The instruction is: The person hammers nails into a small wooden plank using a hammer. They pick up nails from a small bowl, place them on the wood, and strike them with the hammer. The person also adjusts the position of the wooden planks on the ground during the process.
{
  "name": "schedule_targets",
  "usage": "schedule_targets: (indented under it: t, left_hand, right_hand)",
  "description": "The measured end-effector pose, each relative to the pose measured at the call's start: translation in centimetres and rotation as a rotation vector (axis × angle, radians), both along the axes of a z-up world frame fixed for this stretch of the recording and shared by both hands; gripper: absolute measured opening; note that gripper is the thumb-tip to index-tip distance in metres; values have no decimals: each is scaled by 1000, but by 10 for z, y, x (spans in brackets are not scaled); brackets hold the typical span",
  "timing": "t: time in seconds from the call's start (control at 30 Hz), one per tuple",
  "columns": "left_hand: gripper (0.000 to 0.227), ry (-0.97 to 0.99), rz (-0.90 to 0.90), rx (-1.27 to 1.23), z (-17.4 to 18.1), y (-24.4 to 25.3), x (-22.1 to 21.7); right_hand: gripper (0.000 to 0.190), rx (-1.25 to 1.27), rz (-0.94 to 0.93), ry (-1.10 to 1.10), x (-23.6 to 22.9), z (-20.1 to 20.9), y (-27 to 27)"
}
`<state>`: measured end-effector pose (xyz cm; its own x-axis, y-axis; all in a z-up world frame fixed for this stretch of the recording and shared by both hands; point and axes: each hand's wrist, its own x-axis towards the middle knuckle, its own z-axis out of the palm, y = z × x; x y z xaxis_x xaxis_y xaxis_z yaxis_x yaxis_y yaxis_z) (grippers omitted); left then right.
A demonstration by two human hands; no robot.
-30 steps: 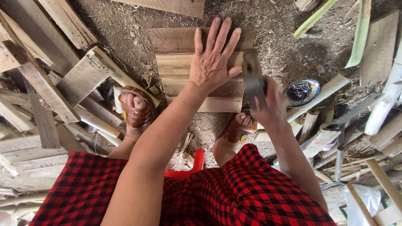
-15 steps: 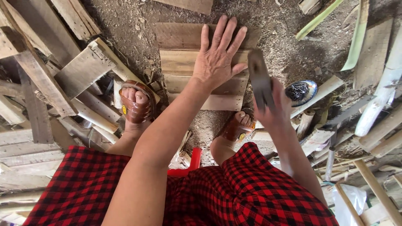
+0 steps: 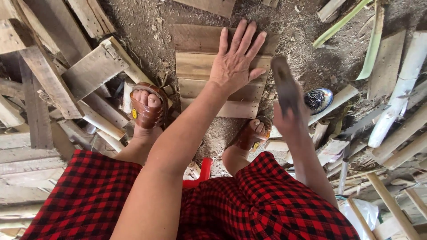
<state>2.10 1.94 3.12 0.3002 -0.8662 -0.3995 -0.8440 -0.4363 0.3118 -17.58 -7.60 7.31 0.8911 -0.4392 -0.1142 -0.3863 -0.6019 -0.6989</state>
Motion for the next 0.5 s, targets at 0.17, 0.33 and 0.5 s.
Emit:
schedule_targets:
  t: [0.17, 0.33, 0.5]
  left_hand:
    - [79, 35, 9, -20, 0, -1, 0]
    - [78, 68, 14, 35, 4, 0, 0]
    - [79, 96, 5, 42, 2, 0, -1]
  right_hand:
    - [50, 18, 54, 108, 5, 2, -14]
    - [43, 184, -7, 64, -3, 26, 1]
    - [42, 187, -218, 897, 49, 32, -2]
